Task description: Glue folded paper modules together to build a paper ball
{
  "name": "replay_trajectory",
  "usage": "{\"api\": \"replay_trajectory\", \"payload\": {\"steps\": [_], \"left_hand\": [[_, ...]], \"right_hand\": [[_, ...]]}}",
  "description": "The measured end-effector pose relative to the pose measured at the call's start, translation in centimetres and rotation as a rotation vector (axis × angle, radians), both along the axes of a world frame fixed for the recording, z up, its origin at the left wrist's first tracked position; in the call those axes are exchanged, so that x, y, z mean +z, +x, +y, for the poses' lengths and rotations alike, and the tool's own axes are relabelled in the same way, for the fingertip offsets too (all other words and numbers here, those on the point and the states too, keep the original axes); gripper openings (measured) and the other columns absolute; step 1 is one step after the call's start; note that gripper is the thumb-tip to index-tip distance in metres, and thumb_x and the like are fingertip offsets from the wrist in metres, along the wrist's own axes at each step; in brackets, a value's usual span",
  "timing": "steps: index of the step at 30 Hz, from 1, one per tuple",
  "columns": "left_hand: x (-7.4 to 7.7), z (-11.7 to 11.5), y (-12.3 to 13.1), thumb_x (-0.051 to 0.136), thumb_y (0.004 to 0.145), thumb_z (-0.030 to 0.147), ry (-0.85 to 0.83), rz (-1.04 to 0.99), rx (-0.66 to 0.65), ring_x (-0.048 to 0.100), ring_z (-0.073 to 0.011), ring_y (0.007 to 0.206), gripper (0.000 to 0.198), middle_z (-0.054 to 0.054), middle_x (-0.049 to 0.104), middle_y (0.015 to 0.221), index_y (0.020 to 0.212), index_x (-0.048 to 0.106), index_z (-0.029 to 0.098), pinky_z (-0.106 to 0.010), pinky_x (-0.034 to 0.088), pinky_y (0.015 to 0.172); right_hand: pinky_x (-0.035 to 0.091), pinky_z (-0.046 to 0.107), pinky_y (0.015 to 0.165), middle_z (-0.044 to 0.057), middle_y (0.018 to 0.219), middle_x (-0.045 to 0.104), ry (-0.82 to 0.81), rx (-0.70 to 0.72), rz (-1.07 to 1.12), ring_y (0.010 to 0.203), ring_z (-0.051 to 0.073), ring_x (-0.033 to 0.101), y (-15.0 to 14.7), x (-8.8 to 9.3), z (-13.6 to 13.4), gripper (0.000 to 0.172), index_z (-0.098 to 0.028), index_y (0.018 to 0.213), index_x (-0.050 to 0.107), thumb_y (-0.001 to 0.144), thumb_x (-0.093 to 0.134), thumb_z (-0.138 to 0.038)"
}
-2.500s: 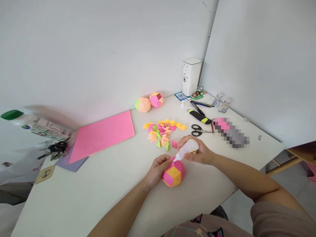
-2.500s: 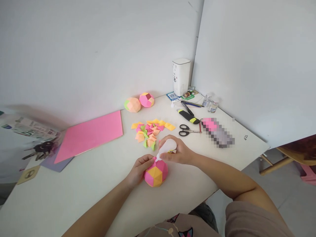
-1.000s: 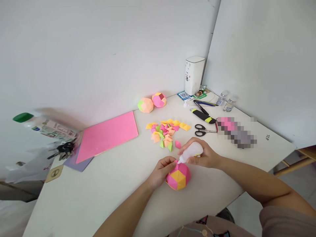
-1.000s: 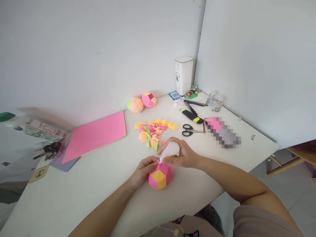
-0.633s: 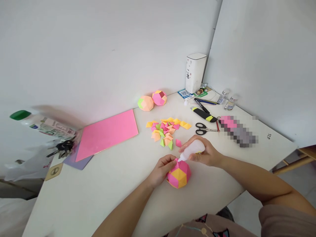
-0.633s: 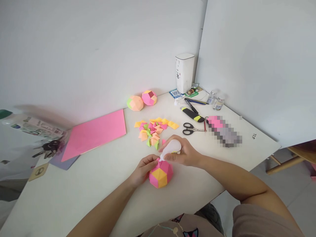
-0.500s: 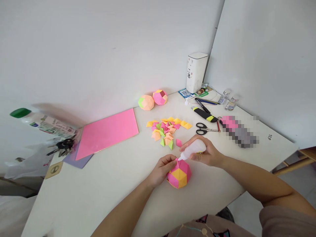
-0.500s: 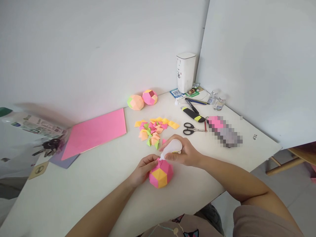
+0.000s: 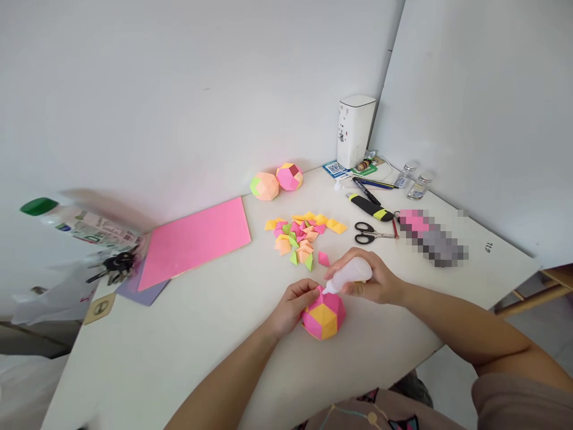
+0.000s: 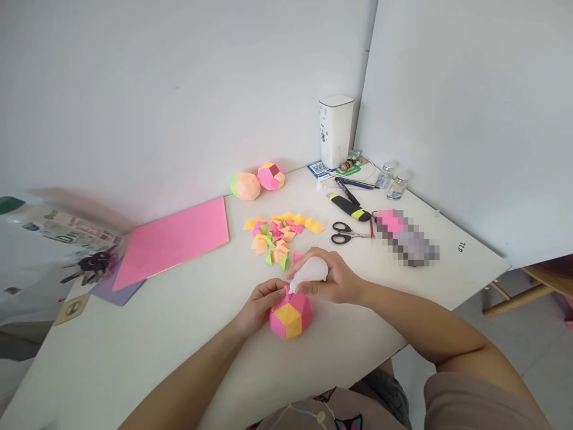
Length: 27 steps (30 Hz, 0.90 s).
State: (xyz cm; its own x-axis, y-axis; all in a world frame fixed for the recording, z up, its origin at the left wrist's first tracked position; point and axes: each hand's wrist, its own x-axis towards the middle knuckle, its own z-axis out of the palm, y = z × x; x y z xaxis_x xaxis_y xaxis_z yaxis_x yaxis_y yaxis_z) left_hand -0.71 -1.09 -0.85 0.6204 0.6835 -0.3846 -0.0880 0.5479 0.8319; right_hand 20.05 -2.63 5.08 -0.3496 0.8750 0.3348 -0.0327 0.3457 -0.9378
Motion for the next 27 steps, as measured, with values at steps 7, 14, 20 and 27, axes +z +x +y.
{"api": "replay_trajectory", "payload": {"steps": [7, 14, 20, 27], "left_hand": [[0.04, 0.12, -0.03, 0.068, 0.07, 0.039, 0.003, -0.001, -0.005, 0.046, -0.0093, 0.054, 0.026, 0.0, 0.053, 0.062, 0.072, 0.06, 0.014, -0.022, 0.032, 0.052], [0.16, 0.16, 0.12, 0.07, 0.067, 0.04, 0.0, 0.006, 0.013, 0.047, -0.0099, 0.054, 0.028, 0.0, 0.054, 0.061, 0.071, 0.06, 0.014, -0.022, 0.033, 0.052], [0.02, 0.06, 0.16, 0.068, 0.07, 0.036, -0.004, -0.025, 0.029, 0.049, -0.0099, 0.055, 0.024, 0.0, 0.057, 0.064, 0.073, 0.061, 0.014, -0.022, 0.035, 0.053], [0.01, 0.09, 0.1, 0.068, 0.07, 0.036, -0.004, -0.027, 0.018, 0.049, -0.0098, 0.055, 0.023, 0.0, 0.057, 0.064, 0.073, 0.061, 0.014, -0.022, 0.035, 0.052]], "right_hand": [[0.052, 0.033, 0.071, 0.008, 0.092, 0.069, 0.011, -0.028, -0.006, 0.084, 0.021, 0.066, 0.09, -0.3, 0.03, 0.026, -0.019, 0.095, 0.058, 0.073, 0.071, -0.025], [0.053, 0.033, 0.071, 0.008, 0.091, 0.069, 0.006, -0.018, 0.0, 0.083, 0.02, 0.066, 0.05, -0.23, 0.0, 0.026, -0.019, 0.095, 0.057, 0.074, 0.07, -0.025], [0.053, 0.032, 0.07, 0.007, 0.088, 0.069, 0.025, 0.0, 0.001, 0.078, 0.017, 0.065, -0.07, -0.01, -0.08, 0.025, -0.019, 0.093, 0.056, 0.073, 0.071, -0.023], [0.053, 0.032, 0.07, 0.007, 0.089, 0.07, 0.039, -0.001, 0.009, 0.081, 0.019, 0.066, -0.07, -0.11, -0.1, 0.026, -0.019, 0.094, 0.056, 0.073, 0.071, -0.02]]}}
